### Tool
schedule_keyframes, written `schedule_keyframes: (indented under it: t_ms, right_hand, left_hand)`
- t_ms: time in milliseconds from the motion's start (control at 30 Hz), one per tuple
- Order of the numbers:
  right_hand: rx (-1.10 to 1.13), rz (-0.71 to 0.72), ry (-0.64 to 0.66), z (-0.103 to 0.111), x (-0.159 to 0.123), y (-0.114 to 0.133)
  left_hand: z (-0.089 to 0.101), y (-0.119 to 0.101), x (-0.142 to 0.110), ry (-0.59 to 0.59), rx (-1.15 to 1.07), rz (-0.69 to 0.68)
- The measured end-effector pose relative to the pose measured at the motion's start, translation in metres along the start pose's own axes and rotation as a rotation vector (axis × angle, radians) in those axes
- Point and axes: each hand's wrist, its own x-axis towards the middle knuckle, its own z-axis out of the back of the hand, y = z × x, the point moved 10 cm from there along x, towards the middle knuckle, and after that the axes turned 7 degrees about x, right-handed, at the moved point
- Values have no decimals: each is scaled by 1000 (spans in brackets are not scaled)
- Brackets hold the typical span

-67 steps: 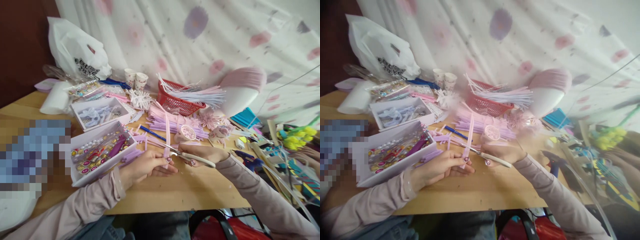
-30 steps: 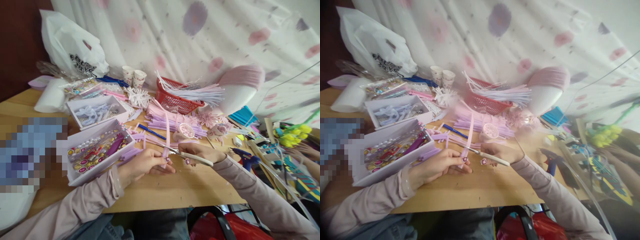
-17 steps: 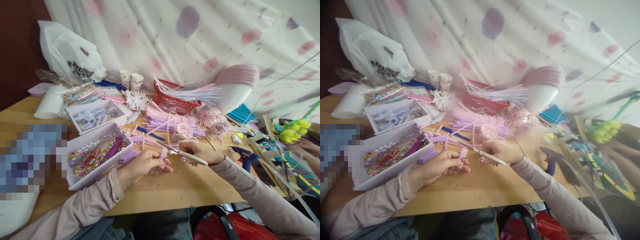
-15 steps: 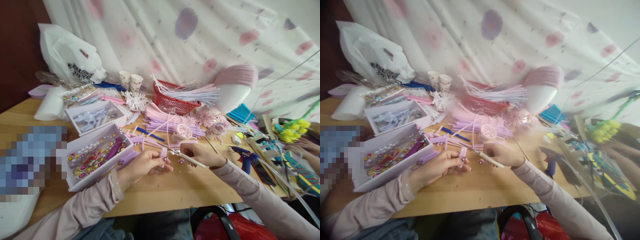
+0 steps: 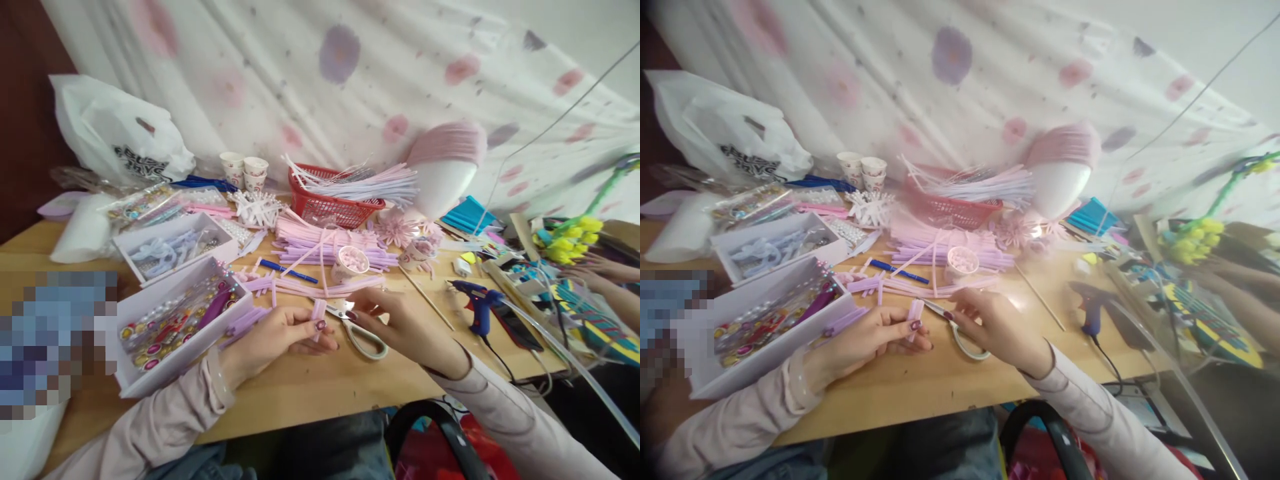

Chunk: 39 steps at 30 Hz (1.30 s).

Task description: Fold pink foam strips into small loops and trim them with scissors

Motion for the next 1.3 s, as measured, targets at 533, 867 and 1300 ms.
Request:
schedule_keyframes:
  t_ms: [533, 867, 1300]
  right_hand:
    - [973, -129, 220, -60, 41, -8]
    - [909, -93, 208, -59, 37, -7]
    - [417, 153, -428, 102, 38, -13]
  left_hand:
    - [0, 10, -1, 2, -36, 112]
    - [-1, 3, -1, -41, 71, 45]
    - [8, 11, -3, -124, 59, 93]
